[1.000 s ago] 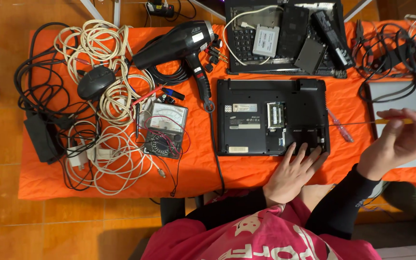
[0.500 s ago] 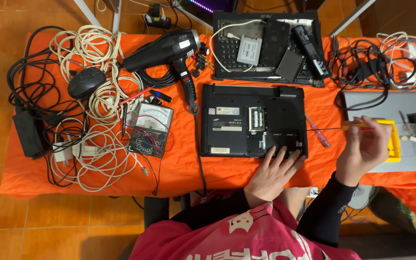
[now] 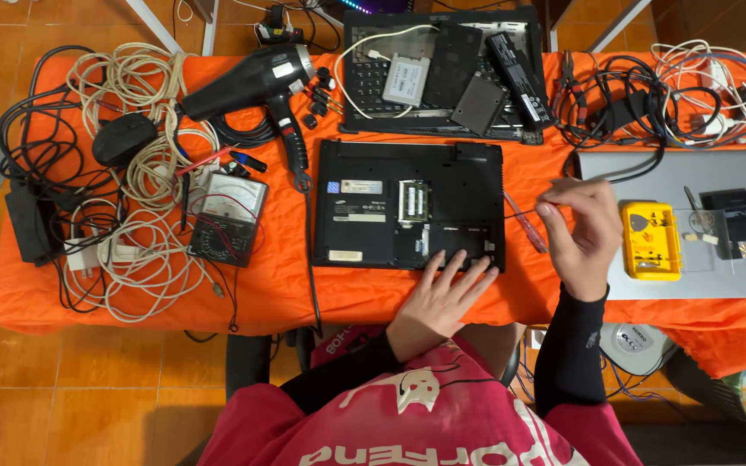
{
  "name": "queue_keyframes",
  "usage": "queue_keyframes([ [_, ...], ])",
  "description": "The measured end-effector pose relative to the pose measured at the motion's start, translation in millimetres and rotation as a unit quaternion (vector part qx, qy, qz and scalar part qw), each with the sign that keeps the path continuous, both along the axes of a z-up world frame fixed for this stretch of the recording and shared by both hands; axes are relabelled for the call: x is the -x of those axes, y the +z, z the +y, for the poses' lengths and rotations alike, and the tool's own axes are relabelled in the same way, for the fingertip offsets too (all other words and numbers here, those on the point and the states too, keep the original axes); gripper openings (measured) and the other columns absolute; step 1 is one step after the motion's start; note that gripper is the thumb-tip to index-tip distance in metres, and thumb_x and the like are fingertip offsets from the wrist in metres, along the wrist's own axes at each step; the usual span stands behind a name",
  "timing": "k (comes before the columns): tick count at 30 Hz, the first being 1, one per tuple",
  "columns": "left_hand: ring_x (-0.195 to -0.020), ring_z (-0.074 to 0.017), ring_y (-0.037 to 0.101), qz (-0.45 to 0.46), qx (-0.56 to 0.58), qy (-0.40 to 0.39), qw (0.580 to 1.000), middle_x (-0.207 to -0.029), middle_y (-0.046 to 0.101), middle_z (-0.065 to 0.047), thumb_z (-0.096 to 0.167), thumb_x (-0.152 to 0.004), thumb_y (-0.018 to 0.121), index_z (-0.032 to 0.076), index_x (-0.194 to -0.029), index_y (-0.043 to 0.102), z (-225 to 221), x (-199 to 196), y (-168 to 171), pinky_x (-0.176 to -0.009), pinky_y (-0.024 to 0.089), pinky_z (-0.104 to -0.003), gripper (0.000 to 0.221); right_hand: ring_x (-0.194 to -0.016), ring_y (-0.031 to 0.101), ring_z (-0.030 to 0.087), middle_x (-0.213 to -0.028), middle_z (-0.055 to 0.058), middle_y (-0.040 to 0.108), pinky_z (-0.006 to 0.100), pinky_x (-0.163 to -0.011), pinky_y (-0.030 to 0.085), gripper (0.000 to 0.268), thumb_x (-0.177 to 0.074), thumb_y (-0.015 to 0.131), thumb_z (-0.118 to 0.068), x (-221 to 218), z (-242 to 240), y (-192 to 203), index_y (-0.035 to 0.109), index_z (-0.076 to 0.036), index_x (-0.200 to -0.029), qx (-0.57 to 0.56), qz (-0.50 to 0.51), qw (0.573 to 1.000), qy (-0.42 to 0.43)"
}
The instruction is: Using a screwdriver to remove or install screws on the underside of a laptop case.
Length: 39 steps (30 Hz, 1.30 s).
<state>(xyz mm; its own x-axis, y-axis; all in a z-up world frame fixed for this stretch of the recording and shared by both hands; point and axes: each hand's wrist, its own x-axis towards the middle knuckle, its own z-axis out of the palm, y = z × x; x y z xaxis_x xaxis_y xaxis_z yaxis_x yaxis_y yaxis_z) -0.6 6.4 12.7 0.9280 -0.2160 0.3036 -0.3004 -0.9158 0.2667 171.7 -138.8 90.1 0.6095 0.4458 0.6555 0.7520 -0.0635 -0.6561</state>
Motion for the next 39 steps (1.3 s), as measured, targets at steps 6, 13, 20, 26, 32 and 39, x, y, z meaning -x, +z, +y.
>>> queue_keyframes([
  [6,-0.15,-0.0381,0.033,0.026,-0.039,-0.002,0.999,-0.166,0.03,-0.012,0.043,-0.075,0.081,0.01,-0.162,0.027,-3,-2,1,-0.123,0.021,-0.059,0.107,-0.103,0.068,0.021,-0.109,0.011,0.068,0.03,-0.094,0.053,0.031,-0.095,0.066,0.006,-26,9,37,0.067,0.0,-0.125,0.129,0.005,0.987,0.099],
  [13,-0.149,-0.0398,0.033,0.039,-0.024,0.0,0.999,-0.166,0.029,-0.012,0.046,-0.071,0.083,0.01,-0.162,0.026,-6,-4,-2,-0.122,0.022,-0.061,0.113,-0.095,0.062,0.024,-0.104,0.013,0.063,0.031,-0.086,0.049,0.03,-0.088,0.082,-0.009,-52,28,49,0.074,-0.002,-0.116,0.148,-0.062,0.974,0.162],
  [20,-0.149,-0.0392,0.034,0.026,-0.039,0.001,0.999,-0.168,0.03,-0.01,0.047,-0.075,0.082,0.01,-0.164,0.025,-5,-4,-5,-0.123,0.024,-0.061,0.112,-0.098,0.068,0.018,-0.103,0.009,0.07,0.029,-0.095,0.052,0.017,-0.102,0.074,-0.006,-60,12,20,0.072,-0.002,-0.118,0.074,-0.017,0.985,0.152],
  [26,-0.149,-0.0402,0.034,0.051,-0.056,-0.007,0.997,-0.168,0.029,-0.011,0.046,-0.073,0.084,0.01,-0.164,0.026,-4,-4,-2,-0.123,0.025,-0.062,0.113,-0.109,0.064,0.028,-0.118,0.018,0.065,0.036,-0.1,0.05,0.021,-0.102,0.075,-0.008,-61,18,15,0.067,0.004,-0.118,0.046,-0.079,0.982,0.167],
  [32,-0.15,-0.0391,0.035,0.07,-0.041,-0.002,0.997,-0.168,0.029,-0.008,0.044,-0.069,0.086,0.012,-0.163,0.029,-5,-7,-5,-0.123,0.026,-0.062,0.115,-0.109,0.067,0.022,-0.12,0.011,0.065,0.033,-0.1,0.054,0.031,-0.107,0.078,-0.012,-70,18,-4,0.063,0.001,-0.131,0.004,0.018,0.982,0.19],
  [39,-0.15,-0.0381,0.037,0.048,-0.076,0.01,0.996,-0.168,0.031,-0.007,0.043,-0.072,0.084,0.012,-0.164,0.03,-6,-6,-8,-0.124,0.028,-0.061,0.111,-0.114,0.065,0.034,-0.12,0.021,0.062,0.041,-0.104,0.052,0.032,-0.101,0.079,-0.01,-70,24,10,0.06,0.003,-0.124,0.002,-0.078,0.971,0.226],
])
